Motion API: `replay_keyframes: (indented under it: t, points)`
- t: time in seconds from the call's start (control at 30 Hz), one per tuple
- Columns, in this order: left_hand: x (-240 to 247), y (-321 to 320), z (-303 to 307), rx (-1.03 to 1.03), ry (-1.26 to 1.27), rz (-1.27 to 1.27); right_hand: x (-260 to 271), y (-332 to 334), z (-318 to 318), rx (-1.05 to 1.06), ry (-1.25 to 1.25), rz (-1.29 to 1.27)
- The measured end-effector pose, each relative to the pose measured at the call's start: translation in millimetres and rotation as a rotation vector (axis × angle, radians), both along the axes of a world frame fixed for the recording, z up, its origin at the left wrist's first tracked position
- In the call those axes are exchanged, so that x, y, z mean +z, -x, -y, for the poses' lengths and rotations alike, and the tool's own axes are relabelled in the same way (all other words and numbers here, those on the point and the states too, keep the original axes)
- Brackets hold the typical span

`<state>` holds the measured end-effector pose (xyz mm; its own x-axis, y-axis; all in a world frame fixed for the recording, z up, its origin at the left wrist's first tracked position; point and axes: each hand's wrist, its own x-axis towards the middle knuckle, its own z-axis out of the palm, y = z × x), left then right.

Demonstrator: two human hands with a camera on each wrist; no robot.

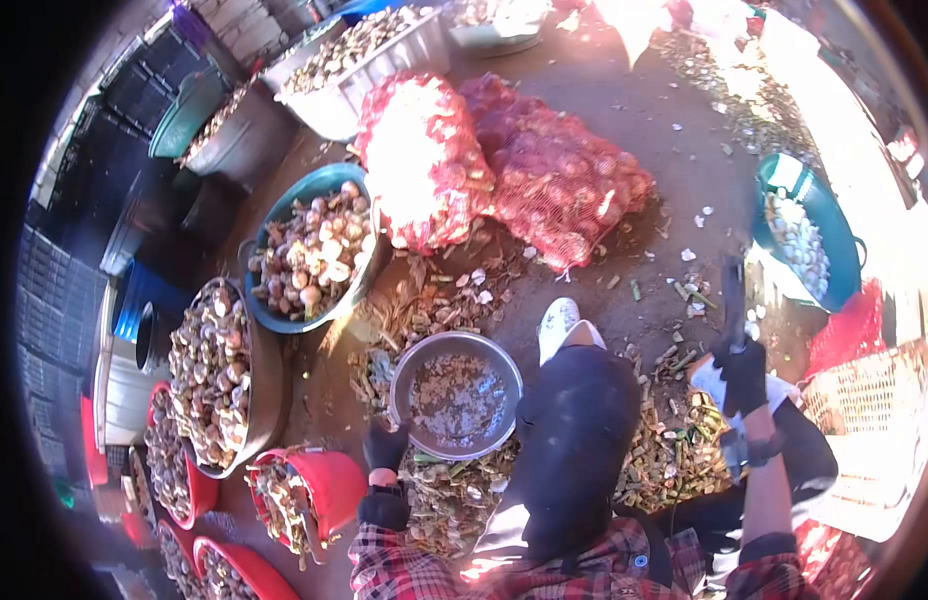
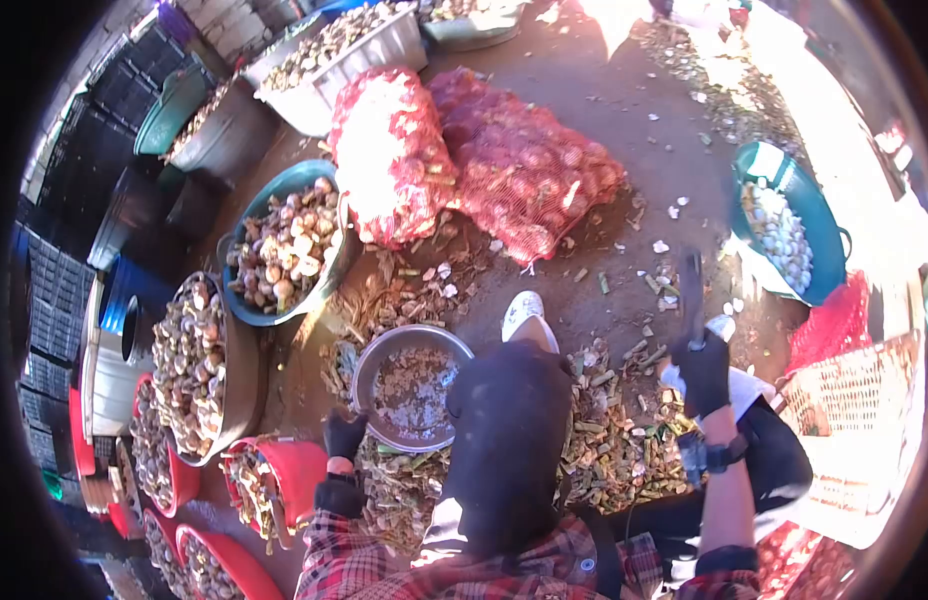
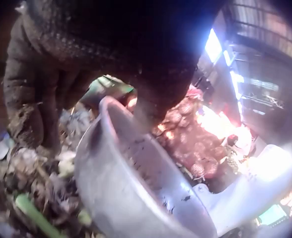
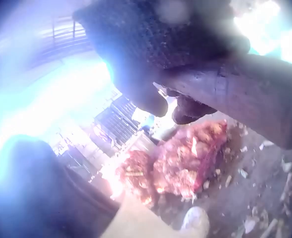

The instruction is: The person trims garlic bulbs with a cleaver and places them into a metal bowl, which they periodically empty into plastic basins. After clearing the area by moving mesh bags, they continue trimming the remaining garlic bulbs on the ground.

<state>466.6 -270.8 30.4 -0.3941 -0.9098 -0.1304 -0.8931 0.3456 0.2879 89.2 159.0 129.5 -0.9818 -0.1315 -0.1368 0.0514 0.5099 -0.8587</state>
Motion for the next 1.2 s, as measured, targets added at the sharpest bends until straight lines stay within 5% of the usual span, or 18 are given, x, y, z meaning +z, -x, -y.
replay_keyframes:
  t: [0.03,0.1,0.17,0.23,0.3,0.43,0.5,0.57,0.6,0.67,0.7,0.73,0.77,0.93,1.03,1.2]
  points:
    - [5.6,9.4,9.3,-0.020,0.005,-0.011,17.0,6.3,-7.4,0.020,-0.031,-0.038]
    - [19.9,29.6,34.2,-0.191,0.169,-0.535,36.2,30.5,-26.0,0.061,-0.156,-0.325]
    - [57.3,64.7,46.6,-0.346,0.256,-0.602,110.5,20.8,-14.2,0.133,-0.274,-0.430]
    - [90.1,95.0,54.2,-0.321,-0.303,-0.819,157.1,25.0,-17.0,0.161,-0.586,-0.565]
    - [112.3,124.0,52.4,-0.500,-0.267,-0.897,193.7,27.6,-19.4,0.272,-0.648,-0.630]
    - [166.0,157.5,22.9,-0.539,-0.421,-0.739,203.7,71.3,-55.8,0.302,-0.757,-0.795]
    - [180.0,168.3,15.3,-0.556,-0.605,-0.917,195.7,96.3,-87.8,0.346,-0.952,-1.152]
    - [214.5,187.9,2.3,-0.670,-0.534,-0.854,191.1,138.1,-114.5,0.348,-0.792,-0.798]
    - [233.2,206.0,-16.6,-0.624,-0.482,-0.916,208.0,137.5,-104.1,0.265,-0.990,-0.648]
    - [237.5,241.4,-11.6,-0.806,-0.349,-0.728,208.5,154.7,-91.0,0.280,-1.025,-0.715]
    - [244.1,263.6,-21.2,-0.637,-0.568,-0.696,199.7,165.9,-82.9,0.291,-1.057,-0.783]
    - [212.9,288.7,-5.1,-0.733,-0.553,-0.692,182.8,178.7,-70.9,0.327,-1.026,-0.818]
    - [207.6,315.4,-4.0,-0.975,-0.223,-0.489,164.5,191.3,-50.7,0.338,-1.031,-0.684]
    - [65.8,456.3,27.9,-1.073,-0.058,-0.447,14.0,247.3,16.7,0.488,-0.829,-0.533]
    - [29.5,531.1,29.2,-1.094,0.174,-0.185,-63.9,272.1,32.0,0.564,-0.736,-0.445]
    - [-15.6,618.4,38.9,-1.056,0.224,-0.260,-114.8,297.3,35.4,0.649,-0.728,-0.143]
